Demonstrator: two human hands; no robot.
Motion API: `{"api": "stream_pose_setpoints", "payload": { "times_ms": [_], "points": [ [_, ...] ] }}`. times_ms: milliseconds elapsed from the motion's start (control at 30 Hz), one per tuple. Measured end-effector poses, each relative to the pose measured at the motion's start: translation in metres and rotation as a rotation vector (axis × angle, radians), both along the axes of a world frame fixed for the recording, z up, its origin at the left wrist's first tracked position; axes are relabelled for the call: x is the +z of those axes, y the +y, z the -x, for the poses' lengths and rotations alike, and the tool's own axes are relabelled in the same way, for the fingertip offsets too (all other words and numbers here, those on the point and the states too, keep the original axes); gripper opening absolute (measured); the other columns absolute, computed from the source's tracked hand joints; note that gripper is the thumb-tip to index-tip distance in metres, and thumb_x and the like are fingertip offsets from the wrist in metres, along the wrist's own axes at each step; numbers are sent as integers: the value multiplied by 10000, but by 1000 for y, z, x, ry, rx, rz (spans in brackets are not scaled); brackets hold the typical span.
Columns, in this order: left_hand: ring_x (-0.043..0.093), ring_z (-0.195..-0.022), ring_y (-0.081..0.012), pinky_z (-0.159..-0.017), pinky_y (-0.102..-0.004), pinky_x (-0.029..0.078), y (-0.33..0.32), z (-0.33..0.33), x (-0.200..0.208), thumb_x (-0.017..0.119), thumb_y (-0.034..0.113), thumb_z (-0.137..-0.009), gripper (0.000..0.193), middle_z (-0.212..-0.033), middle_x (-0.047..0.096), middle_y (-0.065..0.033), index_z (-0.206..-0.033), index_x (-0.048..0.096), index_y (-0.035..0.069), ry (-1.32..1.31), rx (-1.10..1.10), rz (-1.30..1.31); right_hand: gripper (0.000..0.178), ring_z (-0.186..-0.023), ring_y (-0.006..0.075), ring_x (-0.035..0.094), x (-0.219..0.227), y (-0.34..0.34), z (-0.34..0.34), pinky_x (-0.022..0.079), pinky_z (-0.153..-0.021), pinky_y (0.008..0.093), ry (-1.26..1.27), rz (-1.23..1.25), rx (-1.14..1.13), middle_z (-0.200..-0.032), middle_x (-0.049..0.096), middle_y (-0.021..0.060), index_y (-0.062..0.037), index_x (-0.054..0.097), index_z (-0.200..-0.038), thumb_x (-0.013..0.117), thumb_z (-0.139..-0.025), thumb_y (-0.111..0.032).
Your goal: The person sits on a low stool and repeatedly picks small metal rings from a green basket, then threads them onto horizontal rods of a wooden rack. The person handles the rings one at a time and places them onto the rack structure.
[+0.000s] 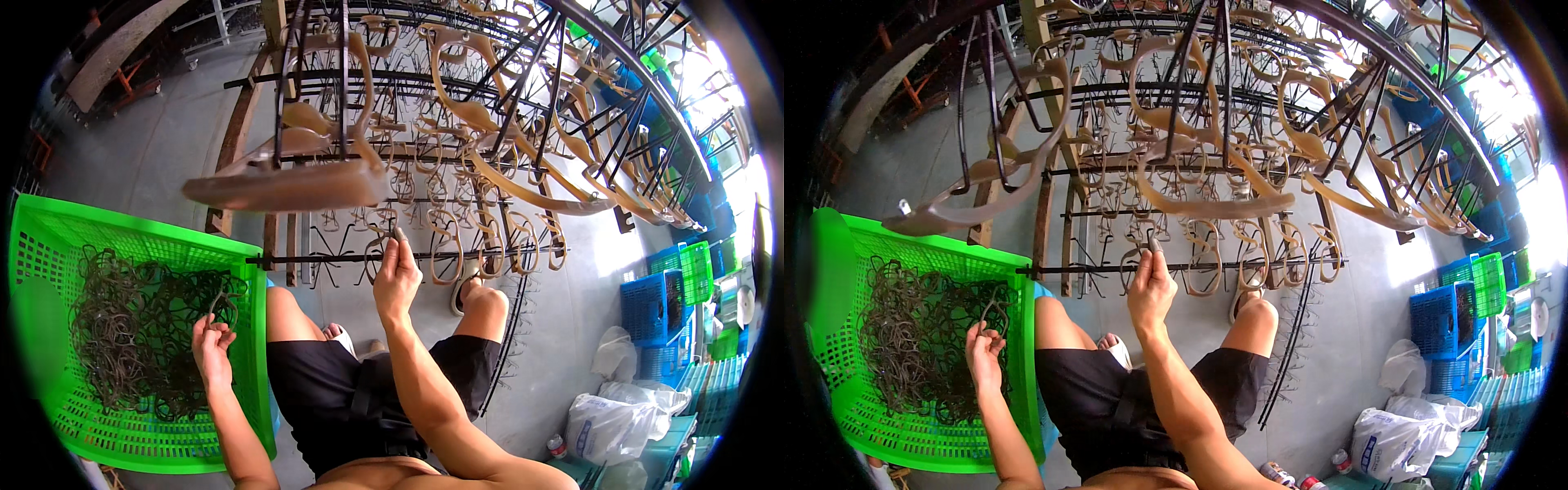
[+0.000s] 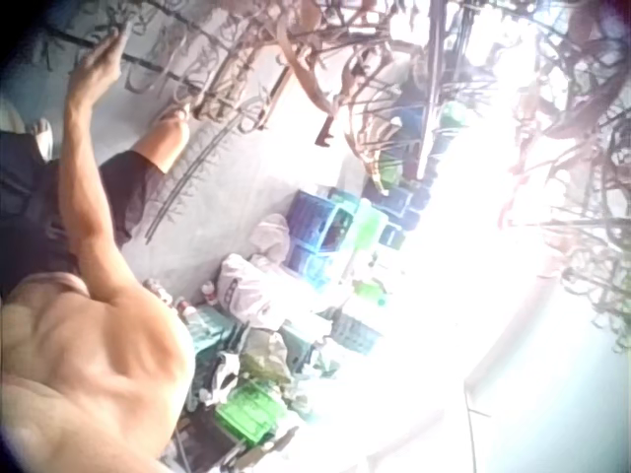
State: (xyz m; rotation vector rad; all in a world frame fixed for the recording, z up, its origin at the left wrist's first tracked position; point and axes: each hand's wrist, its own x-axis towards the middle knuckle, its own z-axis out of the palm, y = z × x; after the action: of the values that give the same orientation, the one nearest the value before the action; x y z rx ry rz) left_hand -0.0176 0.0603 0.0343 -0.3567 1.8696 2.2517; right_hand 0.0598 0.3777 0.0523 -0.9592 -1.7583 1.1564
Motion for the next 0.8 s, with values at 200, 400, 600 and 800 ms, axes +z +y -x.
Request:
{"api": "stream_pose_setpoints", "payload": {
  "times_ms": [200,400,600,800],
  "points": [
    [567,-712,-118,-620,-261,509,7,-3,7,550,144,-866,218,-786,586,-30,-1060,573,49,42,47,-125,256,-500,40,352,0,6,-3,327,-445,207,47,96,10,-557,400,-31,2,585,-1133,498,-948,-152],
    [580,-652,-115,-566,-254,508,21,-5,12,552,147,-882,179,-747,596,-35,-1018,596,39,52,9,-205,208,-453,50,362,-12,5,-2,324,-395,230,77,122,22,-539,394,-18,-5,600,-1003,485,-954,-172],
    [576,-654,-105,-556,-245,498,36,-11,28,526,142,-892,191,-744,590,-24,-1032,592,30,106,-129,-201,234,-510,82,382,-6,21,-9,338,-457,251,89,202,41,-579,463,13,7,585,-1070,497,-944,-169],
    [572,-590,-138,-501,-263,485,28,-27,51,523,117,-893,206,-692,588,-73,-1023,589,-27,20,-424,-197,451,-910,331,523,40,-14,-46,449,-748,370,-342,-561,123,-1072,505,216,16,478,-1222,629,-815,-105]
  ]
}}
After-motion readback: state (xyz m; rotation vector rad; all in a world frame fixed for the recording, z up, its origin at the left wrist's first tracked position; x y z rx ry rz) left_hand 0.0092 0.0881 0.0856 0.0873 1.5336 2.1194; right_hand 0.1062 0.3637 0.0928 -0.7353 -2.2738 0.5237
